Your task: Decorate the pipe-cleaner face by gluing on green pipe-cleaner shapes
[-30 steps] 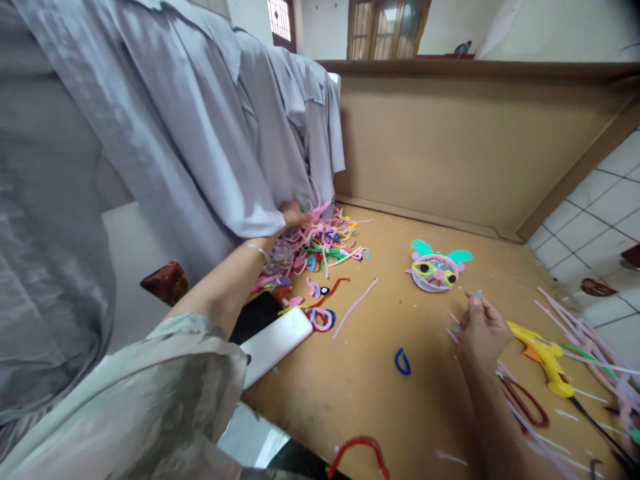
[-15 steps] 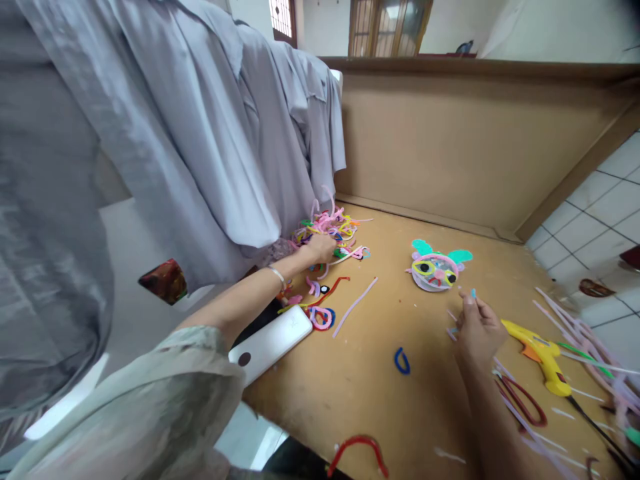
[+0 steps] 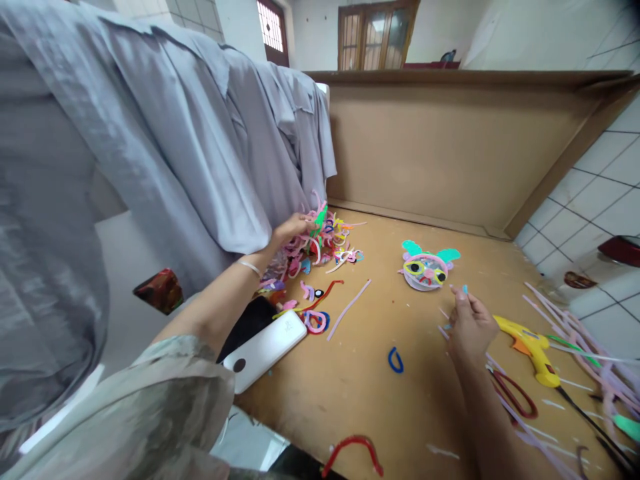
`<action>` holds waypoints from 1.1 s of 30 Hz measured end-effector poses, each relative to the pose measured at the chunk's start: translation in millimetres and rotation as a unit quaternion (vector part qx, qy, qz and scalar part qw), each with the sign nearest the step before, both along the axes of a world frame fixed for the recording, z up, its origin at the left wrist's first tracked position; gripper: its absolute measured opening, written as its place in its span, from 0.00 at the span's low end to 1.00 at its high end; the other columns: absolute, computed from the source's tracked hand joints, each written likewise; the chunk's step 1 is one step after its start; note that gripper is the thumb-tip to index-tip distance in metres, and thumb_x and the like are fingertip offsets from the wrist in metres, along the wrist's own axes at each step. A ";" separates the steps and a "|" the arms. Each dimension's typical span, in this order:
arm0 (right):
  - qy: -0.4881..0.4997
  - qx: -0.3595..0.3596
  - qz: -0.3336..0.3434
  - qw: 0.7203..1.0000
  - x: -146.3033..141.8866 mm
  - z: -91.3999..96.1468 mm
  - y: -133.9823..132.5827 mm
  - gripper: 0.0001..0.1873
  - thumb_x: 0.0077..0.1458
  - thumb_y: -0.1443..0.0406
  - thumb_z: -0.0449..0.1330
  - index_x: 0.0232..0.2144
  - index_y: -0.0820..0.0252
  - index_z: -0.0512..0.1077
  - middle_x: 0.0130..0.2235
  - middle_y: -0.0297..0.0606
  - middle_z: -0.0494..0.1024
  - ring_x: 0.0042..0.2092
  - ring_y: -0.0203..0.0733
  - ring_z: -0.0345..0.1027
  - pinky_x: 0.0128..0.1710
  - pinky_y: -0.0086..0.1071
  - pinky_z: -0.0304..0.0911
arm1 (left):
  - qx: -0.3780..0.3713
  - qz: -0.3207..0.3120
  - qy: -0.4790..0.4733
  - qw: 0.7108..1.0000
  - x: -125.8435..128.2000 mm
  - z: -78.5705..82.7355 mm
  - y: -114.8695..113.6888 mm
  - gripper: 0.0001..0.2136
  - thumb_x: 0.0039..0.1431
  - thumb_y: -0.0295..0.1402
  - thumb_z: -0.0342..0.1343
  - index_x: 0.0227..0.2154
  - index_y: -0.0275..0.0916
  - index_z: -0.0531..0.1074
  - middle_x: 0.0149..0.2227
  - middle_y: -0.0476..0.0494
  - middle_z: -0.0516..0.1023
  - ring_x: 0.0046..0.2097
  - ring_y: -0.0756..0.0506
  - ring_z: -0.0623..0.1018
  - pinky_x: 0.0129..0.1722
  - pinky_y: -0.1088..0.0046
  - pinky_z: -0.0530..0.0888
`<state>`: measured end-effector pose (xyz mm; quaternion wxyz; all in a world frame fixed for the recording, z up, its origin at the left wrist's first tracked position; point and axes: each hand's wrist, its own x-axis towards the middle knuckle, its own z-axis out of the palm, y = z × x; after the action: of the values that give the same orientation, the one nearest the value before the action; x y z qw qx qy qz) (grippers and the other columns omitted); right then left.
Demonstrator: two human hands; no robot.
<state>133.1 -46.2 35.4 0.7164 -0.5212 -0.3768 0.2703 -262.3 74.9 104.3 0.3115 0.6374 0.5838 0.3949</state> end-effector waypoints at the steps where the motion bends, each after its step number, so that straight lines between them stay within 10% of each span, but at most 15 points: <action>1: 0.004 0.001 0.003 1.000 -0.5 0.6 -0.4 0.27 0.43 0.47 0.65 0.34 0.66 0.77 0.17 0.23 0.56 0.20 0.28 0.45 0.20 0.27 0.42 | -0.008 0.025 -0.044 0.999 2.6 5.2 -2.2 0.11 0.43 0.38 0.59 0.17 0.37 0.67 0.16 0.53 0.63 0.21 0.53 0.61 0.23 0.77 0.60; 13: 0.067 -0.012 0.033 0.997 -2.4 5.7 -2.3 0.25 0.41 0.48 0.67 0.32 0.65 0.75 0.14 0.19 0.52 0.18 0.27 0.42 0.18 0.26 0.38 | 0.082 0.119 -0.188 0.971 10.1 46.0 -10.5 0.03 0.48 0.30 0.57 0.25 0.36 0.69 0.24 0.48 0.73 0.30 0.50 0.70 0.31 0.76 0.66; 22: 0.069 0.013 0.055 0.996 -0.5 7.5 -2.9 0.23 0.44 0.50 0.65 0.32 0.64 0.74 0.14 0.19 0.54 0.18 0.27 0.42 0.19 0.26 0.38 | 0.155 0.195 -0.247 0.937 53.0 62.2 -22.4 0.07 0.62 0.37 0.47 0.36 0.40 0.63 0.19 0.56 0.59 0.22 0.52 0.62 0.24 0.78 0.62; 33: 0.040 -0.043 0.289 0.956 -18.5 12.2 -13.6 0.28 0.40 0.45 0.66 0.38 0.58 0.70 0.19 0.21 0.55 0.19 0.27 0.43 0.17 0.24 0.41 | 0.115 -0.056 0.045 0.991 231.4 -34.6 -121.6 0.02 0.57 0.30 0.52 0.33 0.41 0.69 0.26 0.42 0.73 0.33 0.42 0.75 0.37 0.68 0.69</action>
<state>114.6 -59.8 47.6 0.5992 -0.4091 -0.4707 0.5020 -30.9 -46.8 69.7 0.2307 0.7178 0.5115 0.4121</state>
